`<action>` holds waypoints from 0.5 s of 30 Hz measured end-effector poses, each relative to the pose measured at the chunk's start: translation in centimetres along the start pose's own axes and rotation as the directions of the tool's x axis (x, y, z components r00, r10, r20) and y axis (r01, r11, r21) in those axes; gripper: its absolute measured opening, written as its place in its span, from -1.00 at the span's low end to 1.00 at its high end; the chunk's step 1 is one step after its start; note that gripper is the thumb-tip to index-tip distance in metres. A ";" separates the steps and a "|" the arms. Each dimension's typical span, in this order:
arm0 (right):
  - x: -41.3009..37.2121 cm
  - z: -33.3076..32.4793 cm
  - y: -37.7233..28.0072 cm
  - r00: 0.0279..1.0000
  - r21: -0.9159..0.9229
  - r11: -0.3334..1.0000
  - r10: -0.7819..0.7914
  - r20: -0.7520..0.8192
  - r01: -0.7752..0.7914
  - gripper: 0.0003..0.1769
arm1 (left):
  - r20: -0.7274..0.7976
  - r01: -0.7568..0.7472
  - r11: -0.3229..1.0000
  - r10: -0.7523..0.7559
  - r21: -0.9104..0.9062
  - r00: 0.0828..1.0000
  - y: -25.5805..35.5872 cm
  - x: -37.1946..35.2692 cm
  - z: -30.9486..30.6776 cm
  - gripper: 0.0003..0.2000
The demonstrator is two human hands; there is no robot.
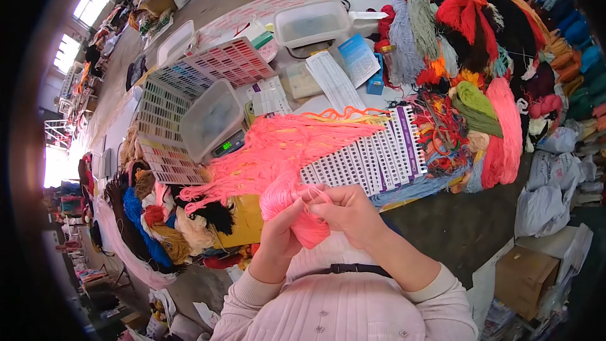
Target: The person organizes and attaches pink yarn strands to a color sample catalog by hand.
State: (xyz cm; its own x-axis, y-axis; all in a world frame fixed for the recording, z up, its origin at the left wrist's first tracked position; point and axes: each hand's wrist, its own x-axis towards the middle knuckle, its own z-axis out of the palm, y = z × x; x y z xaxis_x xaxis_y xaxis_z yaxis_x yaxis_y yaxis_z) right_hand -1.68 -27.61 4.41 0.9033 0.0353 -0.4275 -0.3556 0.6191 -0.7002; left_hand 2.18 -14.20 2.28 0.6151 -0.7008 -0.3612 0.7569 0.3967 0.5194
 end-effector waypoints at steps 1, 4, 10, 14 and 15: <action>0.1 0.1 -0.2 1.000 0.025 1.000 0.009 0.001 -0.009 -0.90 | 0.014 -0.003 0.999 0.004 -0.032 1.000 0.1 0.0 0.0 -0.61; 0.3 0.4 -0.7 1.000 0.078 0.997 0.026 0.015 -0.028 -0.89 | 0.075 -0.008 0.994 0.016 -0.106 0.997 0.5 0.2 -0.1 -0.64; 0.8 -0.6 -0.6 0.997 0.095 0.994 0.055 0.055 -0.060 -0.88 | 0.003 -0.033 0.982 0.034 -0.188 0.999 0.3 0.4 -0.6 -0.68; 1.1 -0.6 -0.4 0.997 0.097 0.993 0.068 0.038 -0.071 -0.88 | -0.058 -0.036 0.989 0.029 -0.140 0.998 0.2 0.5 -0.7 -0.77; 1.1 -0.7 -0.4 0.997 0.099 0.993 0.065 0.039 -0.069 -0.89 | -0.082 -0.038 0.988 0.026 -0.149 0.996 0.3 0.6 -0.6 -0.78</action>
State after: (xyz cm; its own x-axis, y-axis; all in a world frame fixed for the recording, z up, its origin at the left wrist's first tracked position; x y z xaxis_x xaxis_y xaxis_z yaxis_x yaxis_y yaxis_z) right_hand -0.67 -28.36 3.88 0.8868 0.1058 -0.4498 -0.3913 0.6897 -0.6093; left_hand 2.85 -14.16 1.76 0.6503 -0.6393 -0.4103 0.7576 0.5065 0.4116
